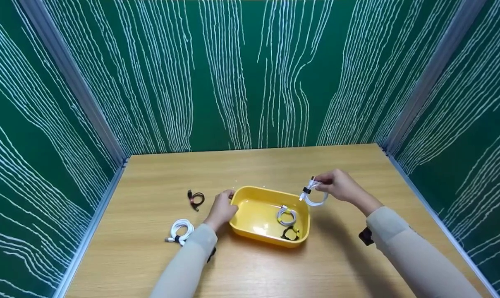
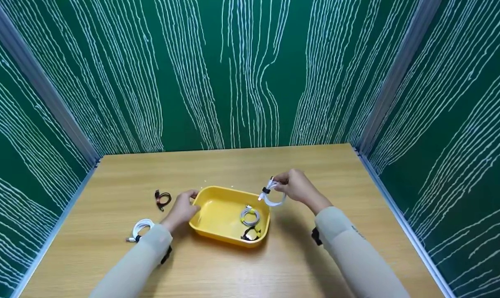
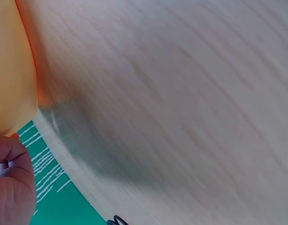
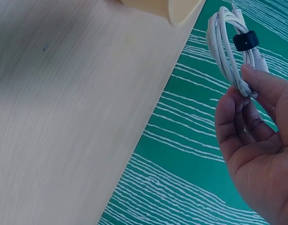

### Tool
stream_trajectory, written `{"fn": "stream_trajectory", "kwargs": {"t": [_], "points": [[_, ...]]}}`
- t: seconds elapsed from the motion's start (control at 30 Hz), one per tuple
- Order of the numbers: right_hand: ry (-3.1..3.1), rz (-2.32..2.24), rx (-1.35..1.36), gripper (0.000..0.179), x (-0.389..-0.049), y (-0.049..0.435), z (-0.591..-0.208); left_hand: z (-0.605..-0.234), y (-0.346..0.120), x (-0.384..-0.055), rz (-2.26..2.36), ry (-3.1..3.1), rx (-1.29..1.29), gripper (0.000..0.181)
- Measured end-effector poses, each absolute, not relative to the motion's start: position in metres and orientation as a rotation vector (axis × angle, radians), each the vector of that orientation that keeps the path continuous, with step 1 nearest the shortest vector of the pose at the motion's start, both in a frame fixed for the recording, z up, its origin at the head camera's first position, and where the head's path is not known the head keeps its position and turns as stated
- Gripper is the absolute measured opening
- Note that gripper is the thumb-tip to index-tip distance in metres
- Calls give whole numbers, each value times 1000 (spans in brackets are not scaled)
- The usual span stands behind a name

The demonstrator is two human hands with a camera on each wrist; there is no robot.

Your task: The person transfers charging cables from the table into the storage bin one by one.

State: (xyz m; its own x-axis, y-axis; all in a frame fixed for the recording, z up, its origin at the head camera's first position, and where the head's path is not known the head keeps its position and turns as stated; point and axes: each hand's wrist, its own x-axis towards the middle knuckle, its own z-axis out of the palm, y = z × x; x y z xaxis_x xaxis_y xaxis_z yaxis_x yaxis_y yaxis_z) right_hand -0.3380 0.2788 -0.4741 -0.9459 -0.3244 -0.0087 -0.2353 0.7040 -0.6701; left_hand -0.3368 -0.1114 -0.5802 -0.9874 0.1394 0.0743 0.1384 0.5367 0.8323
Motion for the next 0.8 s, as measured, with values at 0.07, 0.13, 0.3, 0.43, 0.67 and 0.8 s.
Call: {"fn": "stream_trajectory", "kwargs": {"t": [0.07, 0.13, 0.3, 0.43, 0.67, 0.8], "points": [[2784, -1071, -495, 22, -338, 275, -476, -581, -111, -337, 1487, 2759, 250, 45], [2782, -1073, -527, 22, -338, 272, -478, -582, -111, -337, 1482, 2767, 248, 44], [2757, -1080, -543, 21, -338, 261, -480, -582, -111, -337, 1492, 2756, 234, 44], [2735, -1072, -540, 21, -337, 252, -481, -579, -112, -337, 1504, 2734, 233, 44], [2712, -1055, -629, 22, -336, 237, -484, -578, -112, -336, 1506, 2724, 230, 44], [2690, -1041, -650, 22, -336, 230, -488, -579, -110, -336, 1504, 2726, 224, 44]]}}
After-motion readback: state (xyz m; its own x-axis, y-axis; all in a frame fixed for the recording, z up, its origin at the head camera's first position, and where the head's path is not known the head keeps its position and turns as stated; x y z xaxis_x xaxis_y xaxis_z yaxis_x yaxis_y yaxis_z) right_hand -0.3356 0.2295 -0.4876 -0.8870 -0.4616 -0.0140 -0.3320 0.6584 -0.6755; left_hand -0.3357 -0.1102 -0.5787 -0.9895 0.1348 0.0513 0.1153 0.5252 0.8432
